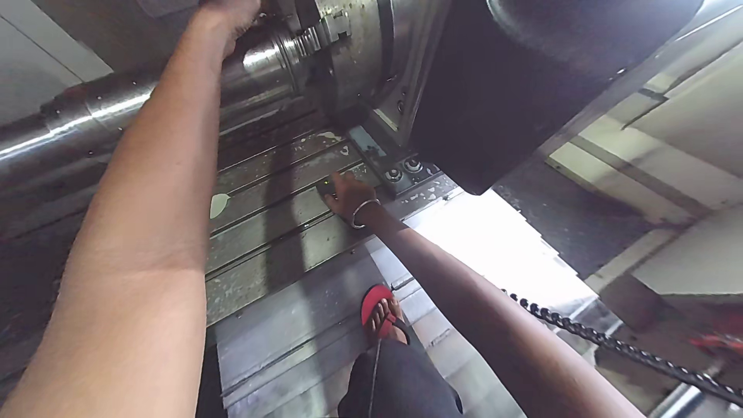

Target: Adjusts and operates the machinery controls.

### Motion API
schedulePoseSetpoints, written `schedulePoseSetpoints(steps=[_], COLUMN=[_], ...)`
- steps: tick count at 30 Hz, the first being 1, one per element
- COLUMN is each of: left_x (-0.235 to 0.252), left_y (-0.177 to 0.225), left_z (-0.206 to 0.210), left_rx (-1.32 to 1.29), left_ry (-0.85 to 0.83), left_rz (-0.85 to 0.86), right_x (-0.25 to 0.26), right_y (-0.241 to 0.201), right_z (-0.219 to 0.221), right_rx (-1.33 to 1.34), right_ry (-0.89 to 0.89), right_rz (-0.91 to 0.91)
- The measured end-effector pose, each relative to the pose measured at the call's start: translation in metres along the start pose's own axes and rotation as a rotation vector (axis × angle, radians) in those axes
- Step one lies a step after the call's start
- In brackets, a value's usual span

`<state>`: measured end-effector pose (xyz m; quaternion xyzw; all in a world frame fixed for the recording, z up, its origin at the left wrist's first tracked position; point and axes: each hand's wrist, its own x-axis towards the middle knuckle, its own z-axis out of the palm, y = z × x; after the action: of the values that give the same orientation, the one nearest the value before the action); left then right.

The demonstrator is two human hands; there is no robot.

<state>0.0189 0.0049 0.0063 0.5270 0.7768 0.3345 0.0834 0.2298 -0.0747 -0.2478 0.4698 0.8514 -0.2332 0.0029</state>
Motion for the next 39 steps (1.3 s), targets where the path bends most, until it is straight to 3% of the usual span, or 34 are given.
schedulePoseSetpoints(steps=[39], left_x=[0.006], left_y=[-0.004], left_z=[-0.001], left_rx=[-0.008], left_ry=[-0.016], left_rz=[0.05], right_x=[0.005], right_y=[-0.001], right_z=[0.005], right_rx=[-0.013], right_ry=[0.052], right_rz=[0.027])
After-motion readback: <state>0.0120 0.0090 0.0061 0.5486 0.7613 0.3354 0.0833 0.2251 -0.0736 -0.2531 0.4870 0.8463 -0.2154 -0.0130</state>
